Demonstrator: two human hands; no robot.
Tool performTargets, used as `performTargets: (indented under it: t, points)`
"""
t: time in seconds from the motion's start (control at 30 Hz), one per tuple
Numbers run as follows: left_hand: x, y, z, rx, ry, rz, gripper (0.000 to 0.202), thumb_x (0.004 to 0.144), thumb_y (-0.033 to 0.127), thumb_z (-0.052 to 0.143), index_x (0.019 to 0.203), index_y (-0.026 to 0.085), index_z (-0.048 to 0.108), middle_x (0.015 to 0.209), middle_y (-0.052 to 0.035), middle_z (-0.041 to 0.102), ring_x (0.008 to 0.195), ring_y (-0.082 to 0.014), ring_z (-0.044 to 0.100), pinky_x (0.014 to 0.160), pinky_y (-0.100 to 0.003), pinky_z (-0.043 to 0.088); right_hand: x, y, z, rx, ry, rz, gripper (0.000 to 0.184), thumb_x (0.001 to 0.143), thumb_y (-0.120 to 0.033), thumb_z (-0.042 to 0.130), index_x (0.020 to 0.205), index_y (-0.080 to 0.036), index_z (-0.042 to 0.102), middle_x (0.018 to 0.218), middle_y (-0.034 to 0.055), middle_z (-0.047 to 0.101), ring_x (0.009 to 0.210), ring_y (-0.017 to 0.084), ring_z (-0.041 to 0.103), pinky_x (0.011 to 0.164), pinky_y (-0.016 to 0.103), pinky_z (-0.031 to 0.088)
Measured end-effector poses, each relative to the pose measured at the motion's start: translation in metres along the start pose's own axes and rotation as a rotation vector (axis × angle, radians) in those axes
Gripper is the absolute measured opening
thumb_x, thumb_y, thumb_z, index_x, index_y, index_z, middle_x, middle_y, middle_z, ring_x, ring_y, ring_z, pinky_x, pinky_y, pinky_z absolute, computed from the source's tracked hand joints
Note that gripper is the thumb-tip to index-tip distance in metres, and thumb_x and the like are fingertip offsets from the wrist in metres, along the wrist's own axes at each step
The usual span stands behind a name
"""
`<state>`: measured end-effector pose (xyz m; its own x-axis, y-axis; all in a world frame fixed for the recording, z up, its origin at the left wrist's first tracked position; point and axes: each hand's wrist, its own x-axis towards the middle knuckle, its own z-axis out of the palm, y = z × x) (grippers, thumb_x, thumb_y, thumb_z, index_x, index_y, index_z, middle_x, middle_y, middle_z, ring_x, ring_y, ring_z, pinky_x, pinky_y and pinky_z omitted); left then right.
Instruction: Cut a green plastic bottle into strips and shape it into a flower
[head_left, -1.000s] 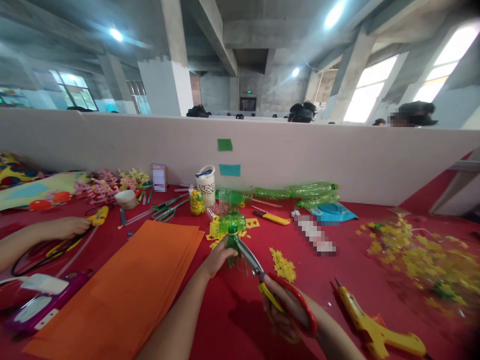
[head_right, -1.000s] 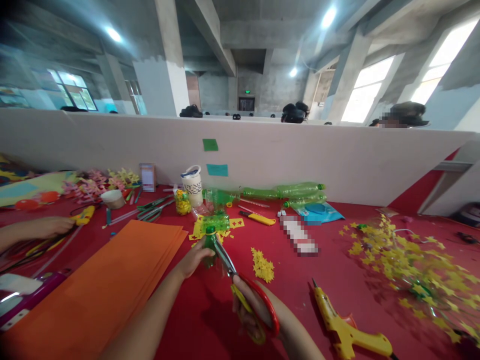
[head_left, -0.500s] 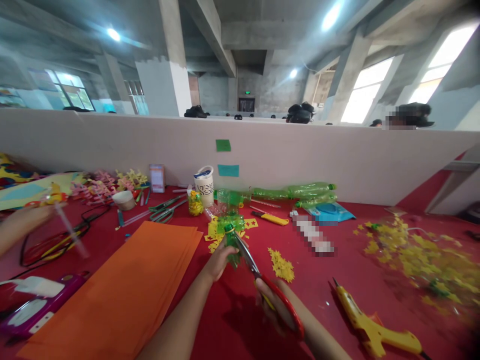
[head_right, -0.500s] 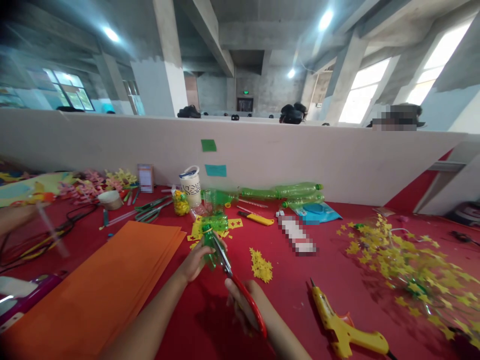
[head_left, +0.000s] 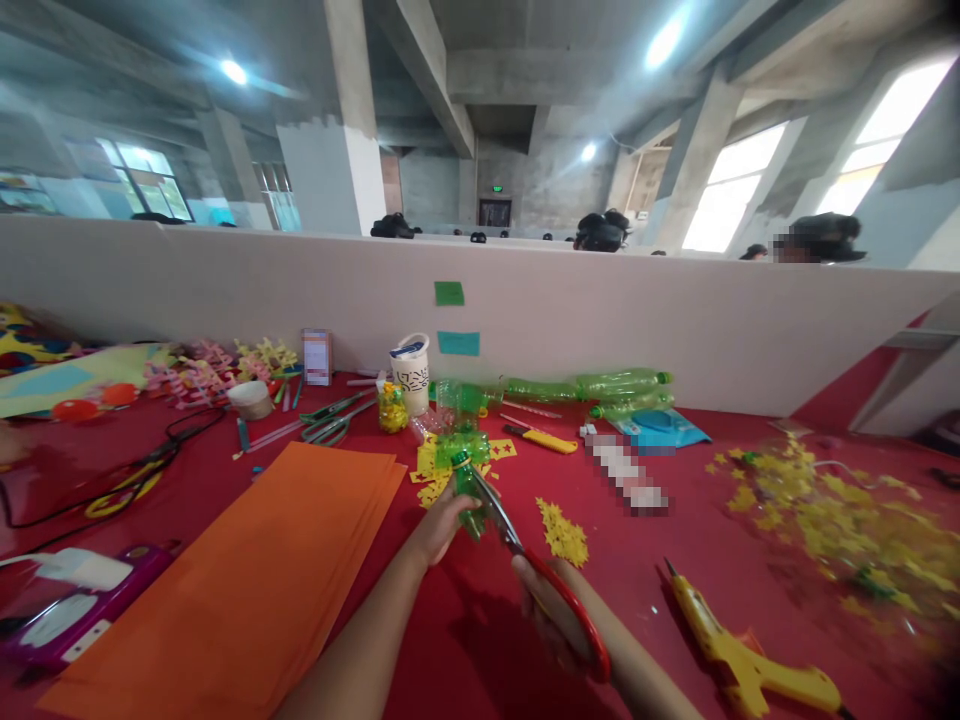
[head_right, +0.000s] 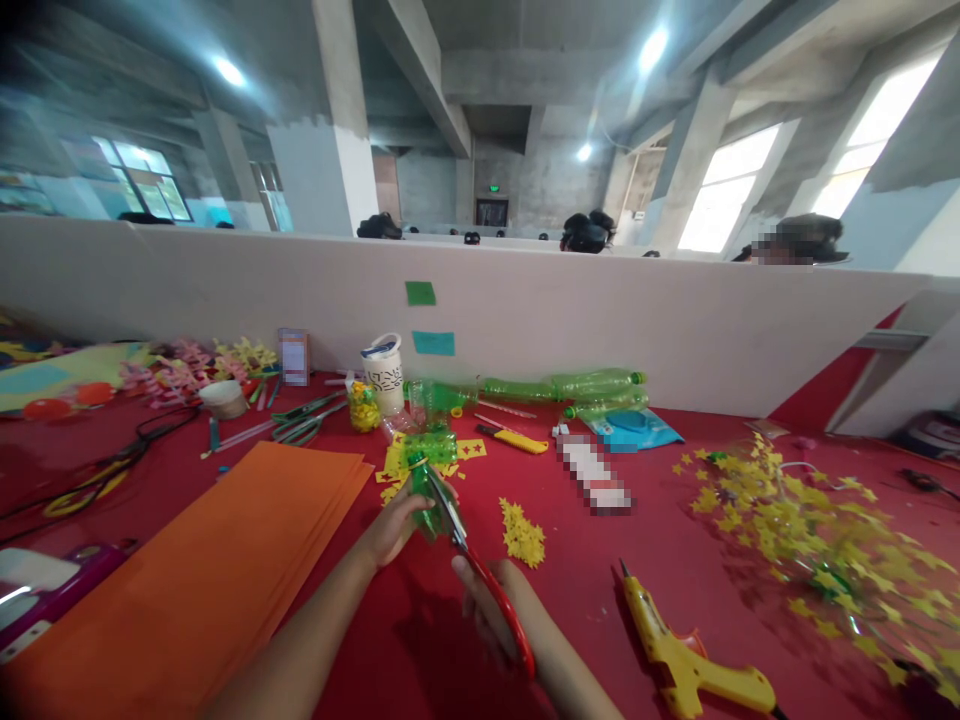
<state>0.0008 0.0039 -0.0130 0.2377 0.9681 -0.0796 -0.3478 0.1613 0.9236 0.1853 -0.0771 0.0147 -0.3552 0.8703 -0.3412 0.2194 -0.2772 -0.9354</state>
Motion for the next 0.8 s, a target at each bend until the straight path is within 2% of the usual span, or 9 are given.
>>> performTargets:
  t: [0.13, 0.27, 0.47, 0.67, 0.8]
  points:
    - [0.002, -0.003, -0.004, -0.02, 0.033, 0.013, 0.024, 0.066, 0.014, 0.059, 0.09, 0.018, 0.06, 0.079, -0.0018, 0.064, 0.074, -0.0173, 0.06, 0.065, -0.027, 0.044, 0.004, 0.006, -0.003, 0.068, -0.06, 0.048, 0.056, 0.082, -0.068, 0.037, 0.064, -0.017, 0.052, 0.032, -0.0081, 0.036, 0.023, 0.007, 0.035, 0.031, 0.018, 0.03]
    - [0.003, -0.007, -0.005, -0.025, 0.028, 0.005, 0.025, 0.066, 0.012, 0.059, 0.09, 0.019, 0.06, 0.078, -0.0009, 0.063, 0.077, -0.0176, 0.059, 0.071, -0.029, 0.044, 0.007, 0.01, -0.005, 0.039, -0.035, 0.032, 0.056, 0.08, -0.069, 0.039, 0.063, -0.017, 0.051, 0.033, -0.0076, 0.037, 0.023, 0.007, 0.034, 0.027, 0.017, 0.026]
    - [0.004, -0.012, -0.006, -0.023, 0.026, -0.015, 0.026, 0.067, 0.013, 0.059, 0.092, 0.02, 0.06, 0.079, 0.0001, 0.063, 0.078, -0.0163, 0.058, 0.072, -0.028, 0.043, 0.006, 0.009, -0.004, -0.001, 0.027, 0.024, 0.058, 0.078, -0.07, 0.041, 0.055, -0.017, 0.049, 0.03, -0.0066, 0.035, 0.023, 0.007, 0.035, 0.027, 0.018, 0.024]
    - [0.004, -0.012, -0.007, -0.023, -0.009, -0.015, 0.03, 0.069, 0.015, 0.058, 0.099, 0.021, 0.059, 0.082, -0.0008, 0.063, 0.077, -0.0173, 0.059, 0.072, -0.03, 0.045, 0.004, 0.004, -0.002, -0.006, 0.028, -0.006, 0.059, 0.074, -0.073, 0.044, 0.052, -0.018, 0.047, 0.028, -0.0053, 0.037, 0.022, 0.008, 0.036, 0.026, 0.019, 0.024]
    - [0.003, -0.009, -0.005, -0.02, -0.005, -0.006, 0.032, 0.068, 0.016, 0.059, 0.1, 0.02, 0.06, 0.084, -0.0025, 0.065, 0.079, -0.0187, 0.061, 0.071, -0.03, 0.045, 0.005, 0.006, -0.001, 0.037, 0.012, -0.02, 0.058, 0.078, -0.069, 0.043, 0.052, -0.017, 0.046, 0.028, -0.0072, 0.034, 0.022, 0.007, 0.034, 0.026, 0.017, 0.025]
